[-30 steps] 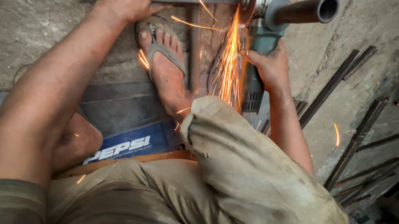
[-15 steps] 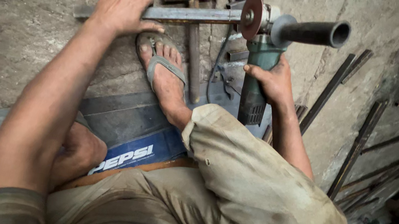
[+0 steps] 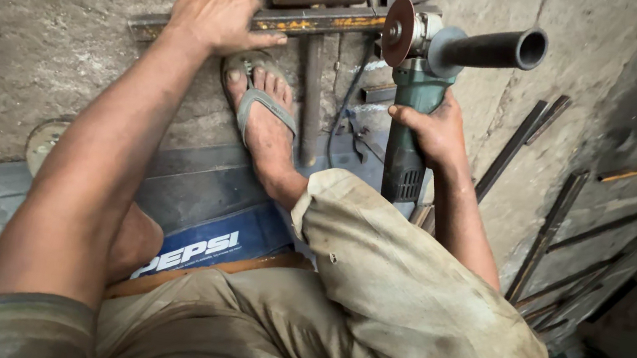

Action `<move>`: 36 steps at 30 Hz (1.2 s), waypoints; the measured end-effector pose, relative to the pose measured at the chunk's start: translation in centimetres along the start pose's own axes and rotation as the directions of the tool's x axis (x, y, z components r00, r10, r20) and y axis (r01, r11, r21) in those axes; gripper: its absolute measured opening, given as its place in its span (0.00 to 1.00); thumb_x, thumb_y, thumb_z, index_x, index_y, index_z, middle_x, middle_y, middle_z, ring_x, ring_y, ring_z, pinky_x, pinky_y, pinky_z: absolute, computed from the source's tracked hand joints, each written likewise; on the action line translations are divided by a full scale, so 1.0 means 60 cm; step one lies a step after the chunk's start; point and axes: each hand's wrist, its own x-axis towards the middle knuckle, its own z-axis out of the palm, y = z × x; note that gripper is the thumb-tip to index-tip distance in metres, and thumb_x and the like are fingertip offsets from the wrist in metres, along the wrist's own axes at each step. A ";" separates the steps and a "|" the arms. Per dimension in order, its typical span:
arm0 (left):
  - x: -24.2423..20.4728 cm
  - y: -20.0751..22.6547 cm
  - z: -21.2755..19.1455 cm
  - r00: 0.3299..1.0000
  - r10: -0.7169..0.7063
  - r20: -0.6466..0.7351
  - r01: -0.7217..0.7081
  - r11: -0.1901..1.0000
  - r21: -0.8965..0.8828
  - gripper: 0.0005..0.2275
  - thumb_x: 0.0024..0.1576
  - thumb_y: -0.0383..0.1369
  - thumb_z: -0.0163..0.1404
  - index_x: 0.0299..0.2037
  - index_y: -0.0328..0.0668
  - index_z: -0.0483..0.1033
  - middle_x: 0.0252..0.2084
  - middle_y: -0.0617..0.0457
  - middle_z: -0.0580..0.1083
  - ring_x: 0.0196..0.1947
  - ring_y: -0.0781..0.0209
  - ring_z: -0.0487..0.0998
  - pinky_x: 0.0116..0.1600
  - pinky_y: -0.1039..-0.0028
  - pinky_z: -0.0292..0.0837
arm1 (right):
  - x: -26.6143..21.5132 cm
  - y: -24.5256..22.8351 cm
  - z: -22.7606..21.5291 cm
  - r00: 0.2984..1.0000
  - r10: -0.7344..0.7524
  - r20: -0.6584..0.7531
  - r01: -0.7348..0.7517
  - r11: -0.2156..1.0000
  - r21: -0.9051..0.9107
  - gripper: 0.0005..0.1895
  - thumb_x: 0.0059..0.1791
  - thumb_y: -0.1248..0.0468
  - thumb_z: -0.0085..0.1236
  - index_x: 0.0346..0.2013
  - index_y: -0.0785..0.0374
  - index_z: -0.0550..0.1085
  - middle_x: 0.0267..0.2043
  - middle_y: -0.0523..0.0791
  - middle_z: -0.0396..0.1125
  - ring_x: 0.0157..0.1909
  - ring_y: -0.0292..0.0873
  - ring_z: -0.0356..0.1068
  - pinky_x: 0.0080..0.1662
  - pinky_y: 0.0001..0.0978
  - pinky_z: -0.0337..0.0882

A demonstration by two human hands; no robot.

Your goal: The person uses an angle grinder to cut a long metal bar into several smaller pieces. They hold the bar with their left hand and operate the grinder with their right hand, producing sparks as they cut. The cut pieces are placed on the floor nearby.

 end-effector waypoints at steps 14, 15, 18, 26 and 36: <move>0.003 -0.002 0.006 1.000 0.000 0.028 0.000 1.000 -0.007 0.37 0.51 0.73 0.47 0.53 0.49 0.80 0.44 0.38 0.79 0.47 0.41 0.80 0.51 0.50 0.75 | 0.022 -0.065 0.012 0.999 0.054 0.003 -0.053 0.988 -0.142 0.32 0.39 0.67 0.71 0.55 0.67 0.69 0.43 0.45 0.72 0.42 0.39 0.72 0.47 0.33 0.75; 0.003 -0.002 0.008 0.999 -0.017 0.048 0.018 1.000 -0.008 0.37 0.51 0.73 0.47 0.53 0.49 0.80 0.44 0.39 0.80 0.47 0.42 0.81 0.51 0.50 0.75 | 0.023 -0.066 0.012 0.998 0.060 -0.003 -0.060 0.986 -0.156 0.32 0.39 0.67 0.72 0.55 0.67 0.69 0.43 0.45 0.72 0.42 0.39 0.72 0.47 0.33 0.75; 0.003 -0.005 0.009 0.998 0.040 -0.041 -0.041 0.999 -0.018 0.37 0.51 0.73 0.48 0.50 0.49 0.82 0.45 0.39 0.79 0.48 0.40 0.79 0.52 0.49 0.73 | 0.027 -0.062 0.015 0.998 0.064 0.003 -0.063 0.990 -0.123 0.32 0.38 0.67 0.72 0.54 0.67 0.68 0.43 0.46 0.72 0.42 0.39 0.72 0.47 0.33 0.75; 0.003 -0.011 0.006 0.999 0.042 -0.029 -0.043 0.998 -0.038 0.36 0.51 0.72 0.49 0.49 0.48 0.82 0.46 0.37 0.79 0.49 0.37 0.79 0.52 0.48 0.73 | 0.036 -0.045 0.016 0.999 0.029 -0.017 -0.032 0.988 -0.151 0.31 0.37 0.67 0.72 0.52 0.67 0.70 0.43 0.44 0.72 0.42 0.39 0.71 0.48 0.34 0.75; 0.010 -0.024 0.029 0.983 0.127 -0.130 -0.132 0.991 -0.033 0.35 0.55 0.70 0.52 0.47 0.41 0.83 0.46 0.35 0.79 0.50 0.37 0.78 0.52 0.49 0.74 | 0.047 -0.014 0.000 0.995 0.093 0.020 -0.090 0.988 -0.122 0.27 0.42 0.68 0.72 0.53 0.70 0.73 0.42 0.45 0.72 0.39 0.38 0.70 0.43 0.31 0.74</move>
